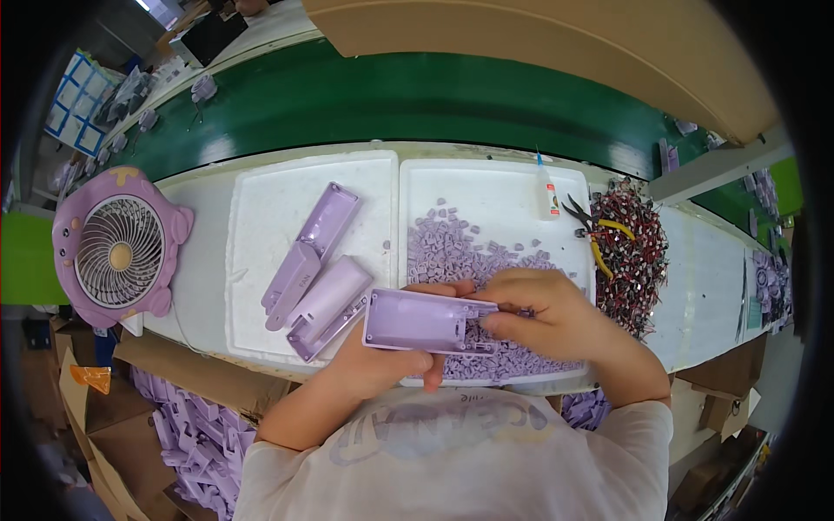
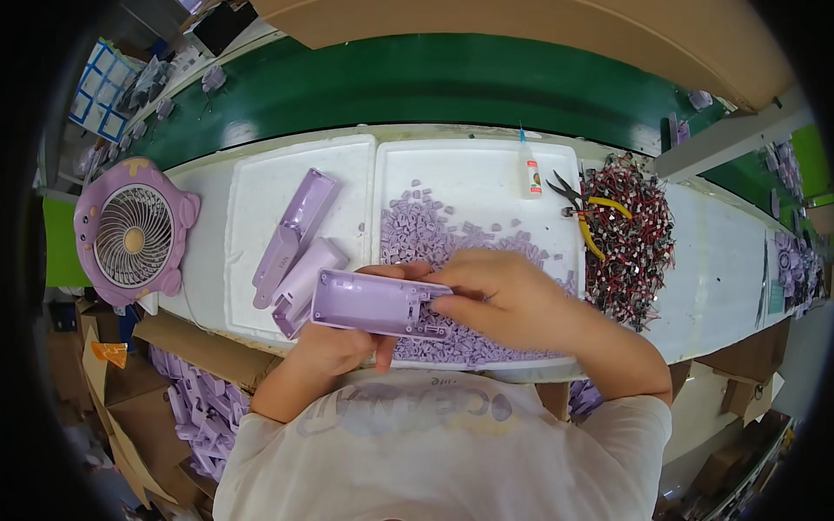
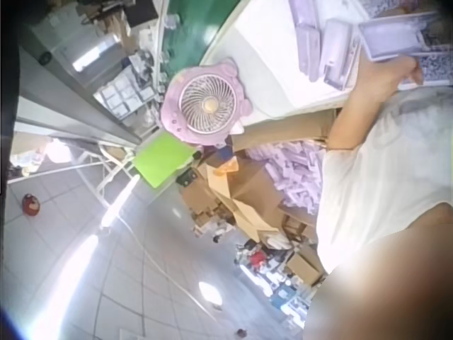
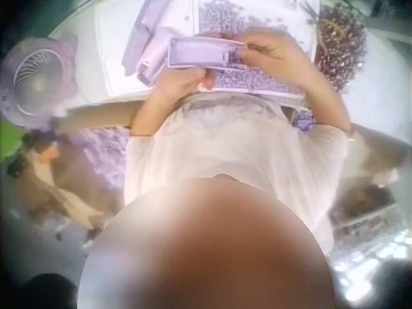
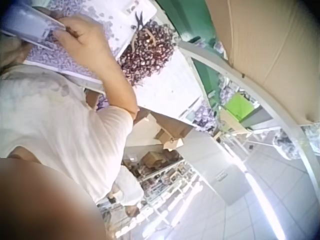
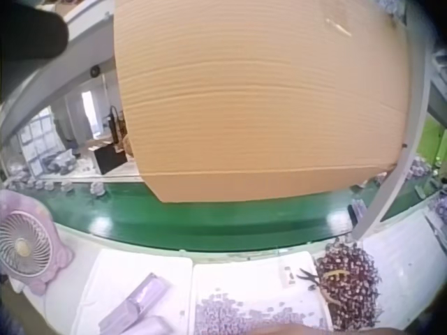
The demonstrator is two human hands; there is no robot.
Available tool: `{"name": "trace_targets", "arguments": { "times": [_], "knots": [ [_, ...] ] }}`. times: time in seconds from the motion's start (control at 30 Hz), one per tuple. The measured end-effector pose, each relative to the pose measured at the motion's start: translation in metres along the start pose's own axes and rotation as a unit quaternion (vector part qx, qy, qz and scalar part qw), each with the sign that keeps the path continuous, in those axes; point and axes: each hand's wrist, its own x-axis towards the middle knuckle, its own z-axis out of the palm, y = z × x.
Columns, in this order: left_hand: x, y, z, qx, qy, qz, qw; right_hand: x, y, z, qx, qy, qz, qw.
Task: The person applies glue from a bottle into plastic housings, then places small purple beads into the housings with pliers.
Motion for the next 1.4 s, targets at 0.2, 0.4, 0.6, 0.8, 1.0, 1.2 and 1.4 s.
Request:
{"name": "trace_targets", "arguments": {
  "times": [0.2,0.4,0.6,0.8,1.0,1.2,1.4],
  "knots": [
    [-0.003,0.004,0.003,0.046,0.106,-0.077,0.990,-0.006,0.022,-0.042,-0.386,0.187,-0.005,0.903],
    [-0.001,0.001,0.013,0.064,0.092,-0.110,0.988,0.000,0.042,-0.034,-0.373,0.100,-0.005,0.922],
    [-0.004,-0.008,0.010,0.041,0.108,-0.056,0.992,0.009,0.051,-0.036,-0.445,0.057,-0.015,0.894],
    [-0.002,-0.010,0.006,0.022,0.102,-0.018,0.994,0.014,0.048,-0.032,-0.458,0.080,0.009,0.885],
    [-0.001,-0.011,0.004,0.009,0.102,-0.002,0.995,0.019,0.048,-0.041,-0.451,0.043,-0.049,0.890],
    [-0.001,-0.009,0.008,0.019,0.104,-0.021,0.994,0.030,0.039,-0.045,-0.486,-0.011,-0.024,0.874],
    [-0.003,-0.007,0.010,0.033,0.145,0.038,0.988,0.024,0.001,-0.035,-0.273,0.025,-0.116,0.955]
  ]
}}
